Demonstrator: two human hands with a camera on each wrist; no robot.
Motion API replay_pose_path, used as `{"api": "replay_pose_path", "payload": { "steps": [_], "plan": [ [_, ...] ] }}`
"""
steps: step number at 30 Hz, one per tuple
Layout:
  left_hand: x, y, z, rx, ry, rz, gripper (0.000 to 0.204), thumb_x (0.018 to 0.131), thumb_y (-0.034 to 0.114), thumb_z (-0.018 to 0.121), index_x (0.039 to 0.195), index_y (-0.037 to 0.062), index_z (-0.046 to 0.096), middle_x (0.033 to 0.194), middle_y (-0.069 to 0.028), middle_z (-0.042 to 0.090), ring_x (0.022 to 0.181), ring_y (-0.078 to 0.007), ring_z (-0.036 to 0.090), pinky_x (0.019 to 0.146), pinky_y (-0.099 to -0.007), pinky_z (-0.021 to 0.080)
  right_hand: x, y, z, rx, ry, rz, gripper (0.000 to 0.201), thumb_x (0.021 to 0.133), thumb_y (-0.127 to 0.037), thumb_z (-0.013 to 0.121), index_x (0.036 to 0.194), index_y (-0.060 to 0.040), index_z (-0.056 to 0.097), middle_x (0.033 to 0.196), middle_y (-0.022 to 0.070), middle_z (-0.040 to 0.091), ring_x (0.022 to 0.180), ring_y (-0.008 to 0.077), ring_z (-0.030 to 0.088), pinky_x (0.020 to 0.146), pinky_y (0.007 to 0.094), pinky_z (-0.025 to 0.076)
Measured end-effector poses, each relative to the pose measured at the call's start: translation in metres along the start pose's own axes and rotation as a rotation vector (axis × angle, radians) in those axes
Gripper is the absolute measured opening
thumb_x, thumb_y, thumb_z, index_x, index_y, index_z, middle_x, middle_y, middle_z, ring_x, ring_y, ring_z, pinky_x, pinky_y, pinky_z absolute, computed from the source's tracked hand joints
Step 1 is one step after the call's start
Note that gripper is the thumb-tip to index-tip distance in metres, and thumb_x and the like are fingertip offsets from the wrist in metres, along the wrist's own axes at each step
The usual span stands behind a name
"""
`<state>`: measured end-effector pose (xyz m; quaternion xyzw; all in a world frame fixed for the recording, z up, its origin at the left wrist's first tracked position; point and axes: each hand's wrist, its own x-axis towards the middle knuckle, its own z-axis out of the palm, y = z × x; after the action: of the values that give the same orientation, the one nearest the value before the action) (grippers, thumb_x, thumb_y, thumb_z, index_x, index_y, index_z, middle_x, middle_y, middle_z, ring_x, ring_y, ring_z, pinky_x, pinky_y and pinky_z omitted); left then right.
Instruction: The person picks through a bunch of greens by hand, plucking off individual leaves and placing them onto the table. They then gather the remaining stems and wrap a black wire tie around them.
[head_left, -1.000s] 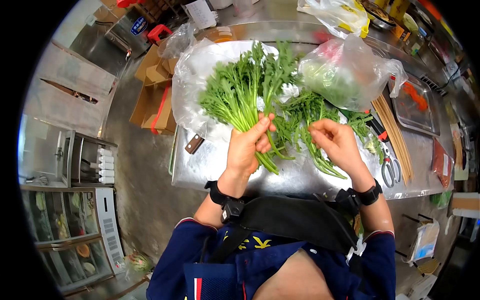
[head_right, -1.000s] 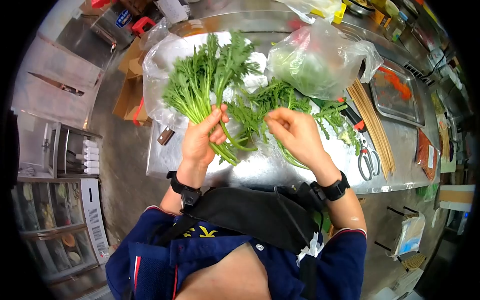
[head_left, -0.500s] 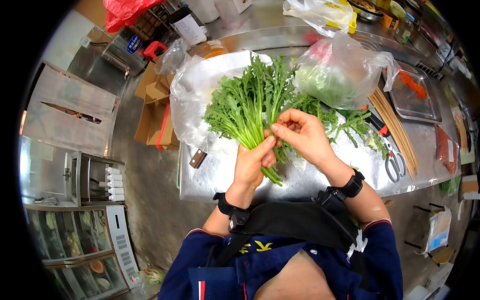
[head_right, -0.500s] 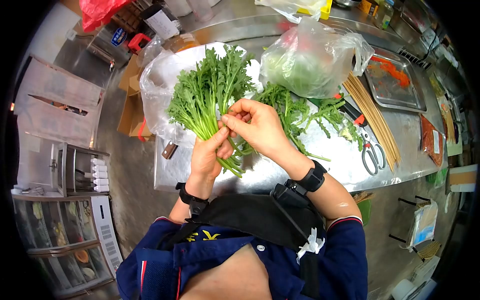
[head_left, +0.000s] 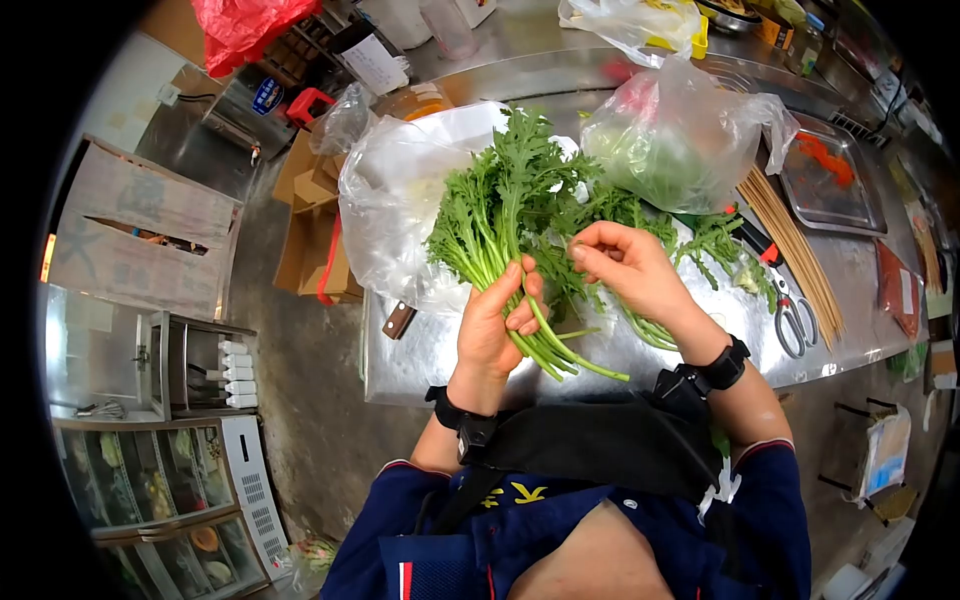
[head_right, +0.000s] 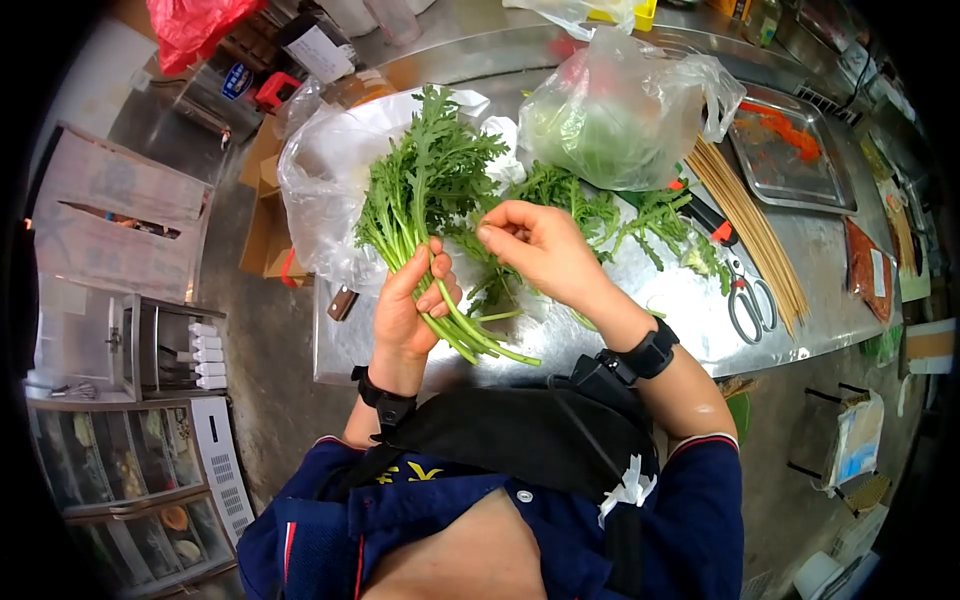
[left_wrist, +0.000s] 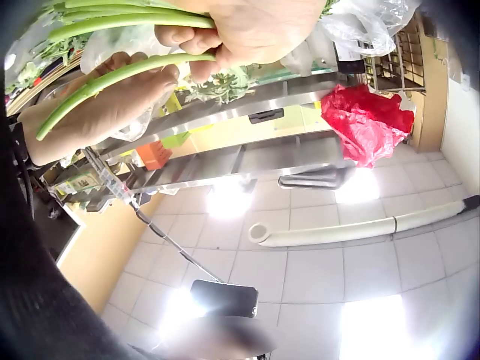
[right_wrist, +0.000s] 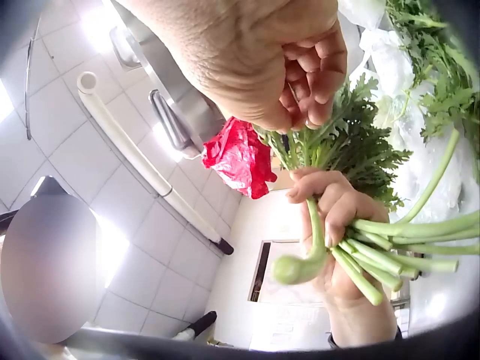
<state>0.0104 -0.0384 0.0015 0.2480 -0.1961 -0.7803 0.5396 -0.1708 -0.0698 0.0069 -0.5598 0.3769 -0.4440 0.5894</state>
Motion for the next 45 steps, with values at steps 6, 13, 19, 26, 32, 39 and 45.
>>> {"api": "replay_pose_path", "payload": {
  "steps": [6, 13, 19, 26, 32, 39, 45],
  "plan": [
    [0.0, 0.0, 0.0, 0.026, -0.022, 0.018, 0.016, 0.091, 0.017, 0.044, 0.096, 0.0036, 0.051, 0.072, -0.0021, 0.051, 0.042, -0.0033, 0.033, 0.04, -0.0178, 0.03, -0.003, -0.029, -0.009, -0.04, 0.124, -0.175, 0.013, 0.084, -0.013, 0.058, 0.09, -0.0013, 0.057, 0.077, -0.0013, 0.055, 0.068, 0.0038, 0.05, 0.061, 0.0187, 0.042],
    [-0.005, -0.001, 0.012, 0.269, 0.023, 0.123, 0.016, 0.086, 0.015, 0.053, 0.094, 0.0015, 0.053, 0.074, -0.0064, 0.055, 0.043, -0.0049, 0.035, 0.041, -0.0183, 0.029, 0.02, -0.037, 0.006, -0.182, 0.3, -0.238, 0.03, 0.075, -0.017, 0.068, 0.091, 0.0026, 0.053, 0.071, 0.0043, 0.058, 0.061, 0.0071, 0.053, 0.056, 0.0211, 0.044],
    [-0.007, -0.002, 0.014, 0.417, 0.053, 0.106, 0.017, 0.083, 0.014, 0.059, 0.094, 0.0012, 0.053, 0.074, -0.0089, 0.058, 0.044, -0.0044, 0.037, 0.042, -0.0184, 0.029, 0.029, -0.031, 0.003, -0.026, 0.289, -0.181, 0.031, 0.075, -0.013, 0.066, 0.095, 0.0027, 0.049, 0.074, 0.0037, 0.056, 0.062, 0.0066, 0.052, 0.055, 0.0203, 0.044],
    [-0.004, -0.002, 0.012, 0.403, 0.128, 0.203, 0.018, 0.081, 0.011, 0.061, 0.094, 0.0033, 0.051, 0.074, -0.0099, 0.059, 0.044, -0.0046, 0.038, 0.041, -0.019, 0.03, 0.027, -0.03, 0.003, 0.141, 0.258, -0.149, 0.022, 0.079, -0.008, 0.061, 0.096, -0.0008, 0.049, 0.08, 0.0029, 0.054, 0.065, 0.0077, 0.054, 0.056, 0.0202, 0.045],
    [-0.006, 0.002, 0.008, 0.384, 0.116, 0.192, 0.017, 0.082, 0.012, 0.06, 0.095, 0.0037, 0.052, 0.074, -0.0085, 0.058, 0.044, -0.0045, 0.036, 0.041, -0.0192, 0.03, 0.031, -0.033, -0.016, 0.295, 0.27, -0.157, 0.022, 0.08, -0.008, 0.06, 0.097, -0.0003, 0.049, 0.084, 0.0043, 0.055, 0.07, 0.0101, 0.056, 0.061, 0.0223, 0.047],
    [-0.003, 0.004, 0.0, 0.181, 0.107, 0.099, 0.014, 0.089, 0.016, 0.049, 0.094, 0.0037, 0.052, 0.075, -0.0044, 0.053, 0.042, -0.003, 0.032, 0.039, -0.0173, 0.029, 0.027, -0.029, -0.03, 0.27, 0.401, -0.329, 0.02, 0.083, -0.01, 0.056, 0.102, -0.0035, 0.053, 0.093, 0.0058, 0.06, 0.085, 0.012, 0.057, 0.076, 0.0233, 0.045],
    [0.0, 0.002, -0.003, 0.049, 0.072, 0.03, 0.015, 0.09, 0.017, 0.047, 0.095, 0.004, 0.053, 0.076, -0.0026, 0.053, 0.042, -0.0021, 0.032, 0.039, -0.0167, 0.029, 0.01, -0.009, -0.001, 0.076, 0.021, -0.027, 0.018, 0.084, -0.015, 0.057, 0.095, -0.0009, 0.058, 0.081, 0.0007, 0.059, 0.07, 0.0073, 0.055, 0.062, 0.0209, 0.045]
  ]
}}
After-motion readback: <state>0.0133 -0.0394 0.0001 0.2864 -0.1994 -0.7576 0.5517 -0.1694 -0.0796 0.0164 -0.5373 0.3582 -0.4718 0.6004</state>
